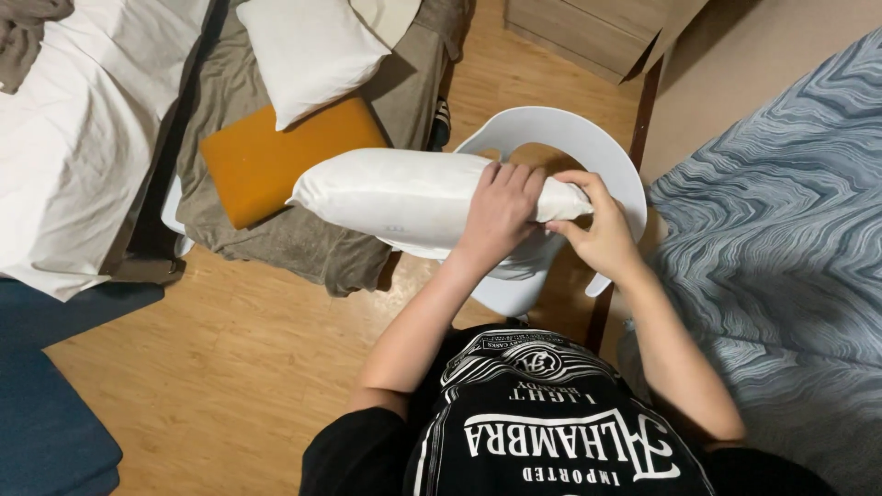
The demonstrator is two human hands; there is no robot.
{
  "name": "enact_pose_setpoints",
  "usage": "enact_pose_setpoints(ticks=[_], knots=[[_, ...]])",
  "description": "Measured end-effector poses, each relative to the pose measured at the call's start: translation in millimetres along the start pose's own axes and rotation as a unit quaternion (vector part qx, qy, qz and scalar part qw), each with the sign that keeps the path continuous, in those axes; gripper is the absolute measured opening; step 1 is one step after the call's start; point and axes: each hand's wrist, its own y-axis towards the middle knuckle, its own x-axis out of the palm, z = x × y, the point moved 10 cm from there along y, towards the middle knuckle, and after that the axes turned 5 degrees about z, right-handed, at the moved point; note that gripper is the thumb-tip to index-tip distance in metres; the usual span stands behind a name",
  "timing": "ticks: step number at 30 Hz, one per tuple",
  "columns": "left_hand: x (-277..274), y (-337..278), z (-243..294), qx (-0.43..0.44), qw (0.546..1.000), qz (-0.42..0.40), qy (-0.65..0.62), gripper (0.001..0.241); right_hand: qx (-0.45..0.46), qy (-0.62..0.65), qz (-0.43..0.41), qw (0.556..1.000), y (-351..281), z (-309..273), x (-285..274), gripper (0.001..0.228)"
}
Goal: The person puts a white pillow into a white pillowcase. They hold the pillowcase open, insert the pillow, and then adjust the fabric to fit the pillow properly.
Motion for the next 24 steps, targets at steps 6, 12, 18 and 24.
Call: enact_pose_setpoints(ticks=[6, 12, 18, 24], knots=[[-40, -35, -30, -0.011, 0.998, 0.047, -0.042, 0.067, 0.051, 0.157, 0.026, 0.986, -14, 41, -2, 0.052], [-79, -105, -88, -0.143, 0.980, 0.130, -0.051, 0.063, 0.158, 0.088, -0.045, 0.982, -49, 98, 15, 0.042], [-91, -178, -112, -0.217, 0.947, 0.231, -0.051, 0.043, 0.246, 0.008, -0.095, 0.964, -80, 238, 31, 0.043], [-80, -212, -87, -0.254, 0.921, 0.296, 0.009, 0.028, 0.421, -0.164, 0.066, 0.890, -150, 435, -9, 0.081]])
